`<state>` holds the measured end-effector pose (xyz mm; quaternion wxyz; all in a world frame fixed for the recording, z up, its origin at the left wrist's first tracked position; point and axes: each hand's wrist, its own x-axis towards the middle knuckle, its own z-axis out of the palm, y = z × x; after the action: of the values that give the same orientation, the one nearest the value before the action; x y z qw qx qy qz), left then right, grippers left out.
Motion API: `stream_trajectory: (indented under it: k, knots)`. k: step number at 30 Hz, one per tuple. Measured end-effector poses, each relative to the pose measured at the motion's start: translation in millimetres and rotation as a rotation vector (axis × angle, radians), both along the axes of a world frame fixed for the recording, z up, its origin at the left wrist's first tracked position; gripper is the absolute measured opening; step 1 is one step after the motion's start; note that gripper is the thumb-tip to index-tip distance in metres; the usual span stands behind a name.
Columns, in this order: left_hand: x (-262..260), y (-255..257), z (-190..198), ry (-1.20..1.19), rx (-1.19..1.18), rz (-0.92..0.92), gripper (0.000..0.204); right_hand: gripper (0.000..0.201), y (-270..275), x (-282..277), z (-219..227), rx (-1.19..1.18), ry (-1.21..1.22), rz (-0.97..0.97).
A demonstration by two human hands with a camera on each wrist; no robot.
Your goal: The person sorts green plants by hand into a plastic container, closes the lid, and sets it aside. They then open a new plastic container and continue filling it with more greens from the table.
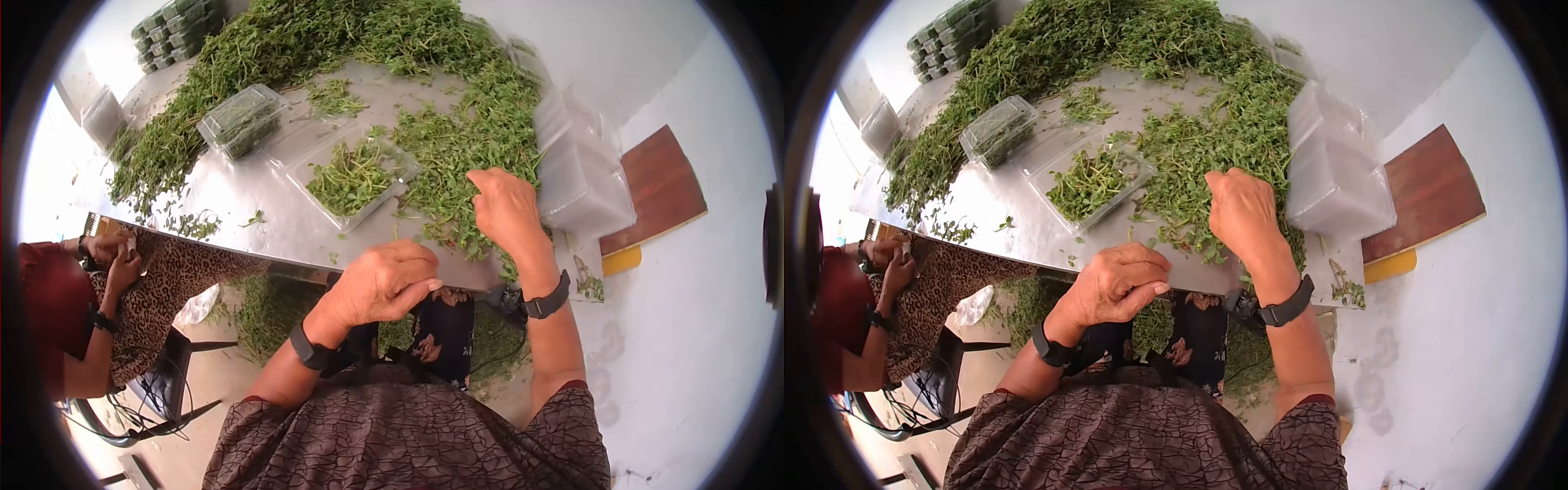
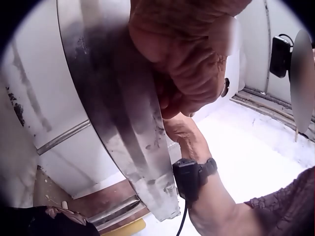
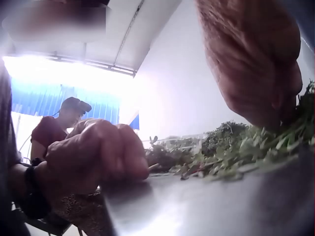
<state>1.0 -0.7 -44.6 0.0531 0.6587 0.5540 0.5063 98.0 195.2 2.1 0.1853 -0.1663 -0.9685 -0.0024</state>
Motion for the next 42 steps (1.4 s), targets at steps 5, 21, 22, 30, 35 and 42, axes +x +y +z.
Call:
stream_trajectory:
  k: [5,21,22,30,35,42]
  knots:
    - [0.4,-2.7,3.0,0.018,-0.035,0.011,0.010,0.014,1.4,-6.6,28.2,0.105,-0.017,-0.050]
    - [-1.0,-1.7,3.7,-0.047,-0.110,-0.025,0.008,0.053,-15.4,-55.9,32.0,-0.185,-0.313,0.039]
    - [-1.1,-1.8,3.1,-0.036,-0.099,-0.022,0.008,0.053,-15.2,-57.6,30.9,-0.183,-0.314,0.043]
    - [-2.4,-1.2,2.8,-0.027,-0.094,-0.038,0.008,0.024,2.3,-56.6,15.8,-0.065,-0.130,0.090]
    - [-2.3,-0.5,2.1,-0.064,-0.115,-0.062,0.008,0.020,9.5,-37.3,39.2,-0.255,0.074,-0.033]
    - [-2.3,1.0,2.0,-0.059,-0.104,-0.027,0.008,0.030,6.5,-14.0,44.1,-0.310,-0.131,-0.108]
